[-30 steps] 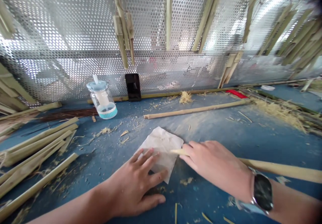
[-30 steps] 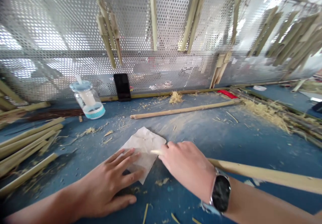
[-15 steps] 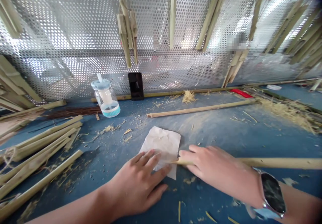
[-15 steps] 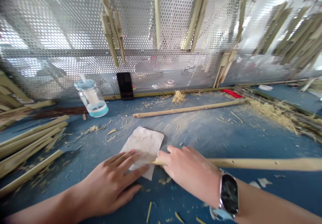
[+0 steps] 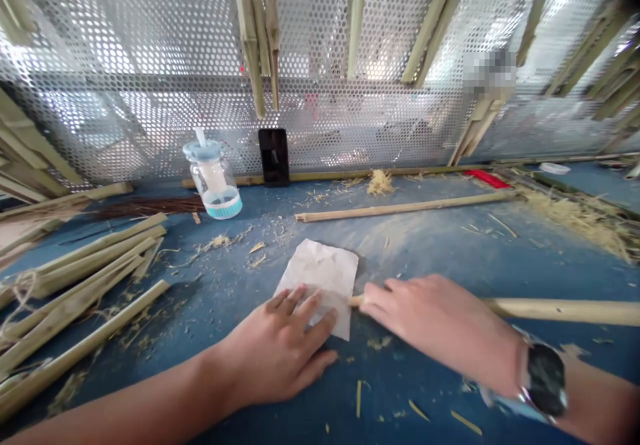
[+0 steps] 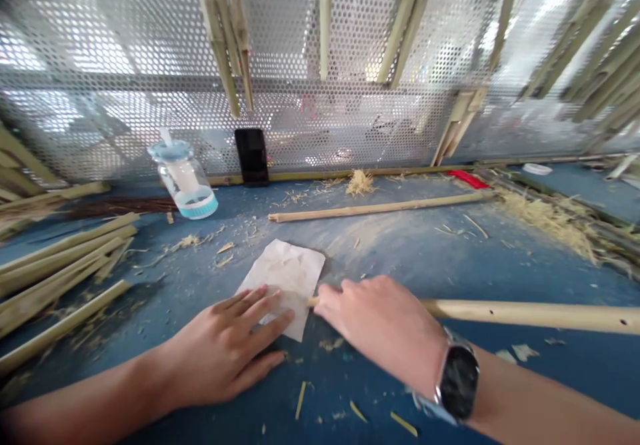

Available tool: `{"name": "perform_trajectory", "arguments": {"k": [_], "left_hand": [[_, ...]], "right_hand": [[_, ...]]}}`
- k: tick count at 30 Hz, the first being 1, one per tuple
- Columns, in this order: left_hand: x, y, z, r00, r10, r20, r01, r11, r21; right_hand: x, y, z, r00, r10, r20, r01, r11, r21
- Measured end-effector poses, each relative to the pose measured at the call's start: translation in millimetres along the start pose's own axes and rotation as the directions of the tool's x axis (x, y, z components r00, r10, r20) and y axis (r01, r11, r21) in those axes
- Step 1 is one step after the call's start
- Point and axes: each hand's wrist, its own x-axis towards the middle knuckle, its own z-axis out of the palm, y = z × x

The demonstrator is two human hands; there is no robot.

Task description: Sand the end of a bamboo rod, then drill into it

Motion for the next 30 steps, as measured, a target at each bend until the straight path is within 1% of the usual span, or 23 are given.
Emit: {"name": "perform_trajectory", "arguments": {"k": [2,5,8,10,13,18,20,22,23,25,26,27,28,30], "left_hand": [[1,0,-0.2,1.000,0.012,0.005,-0.012,1.000,0.006],[2,-1,0.6,1.000,0.018,0.018,-0.018,0.999,0.030],[2,-2,1.7,1.000,0.020,0.009,-0.020,0.999,0.038],[2,-3,2.2,1.000,0.026,-0.002,-0.025,0.999,0.033],[1,-3,2.0,0.999,0.032,-0.007,-0.031,0.999,0.037],[1,-1,0.9,0.999,0.045,-0.002,-0.045,0.999,0.026],[1,0,0.9,0.998,0.068,-0.009,-0.068,0.998,0.013],[1,2,1.2,0.996,0.077,-0.038,-0.077,0.997,0.019],[1,3,1.3,0.996,0.073,-0.054,-0.071,0.997,0.025],[1,4,1.0,0.996,0.058,-0.071,-0.055,0.998,0.035],[1,4,0.7,0.996,0.054,-0.064,-0.052,0.998,0.035],[2,4,0.3,0.997,0.056,-0.051,-0.054,0.998,0.033],[2,4,0.0,0.998,0.058,-0.037,-0.057,0.998,0.032],[1,3,-0.3,0.998,0.058,-0.016,-0.057,0.998,0.029]], "right_hand": [[-2,-3,1,0.999,-0.027,-0.037,0.028,0.999,0.035],[2,-1,3,0.999,-0.012,-0.047,0.015,0.998,0.068],[3,-1,3,0.998,-0.003,-0.070,0.007,0.998,0.066],[0,-4,2,0.996,-0.024,-0.086,0.030,0.997,0.069],[-1,-4,1,0.995,-0.055,-0.086,0.064,0.993,0.101],[8,3,0,0.997,0.013,-0.070,-0.007,0.996,0.086],[7,2,-2,0.998,-0.004,-0.064,0.010,0.995,0.097],[5,2,-4,0.998,-0.031,-0.058,0.037,0.993,0.109],[3,4,-6,0.998,-0.005,-0.059,0.011,0.995,0.103],[1,9,-9,0.991,0.105,-0.079,-0.100,0.993,0.065],[0,11,-9,0.985,0.146,-0.091,-0.142,0.988,0.054],[0,12,-10,0.982,0.160,-0.100,-0.155,0.986,0.063],[0,12,-10,0.984,0.144,-0.104,-0.135,0.987,0.091],[1,9,-8,0.995,0.050,-0.088,-0.036,0.986,0.162]]}}
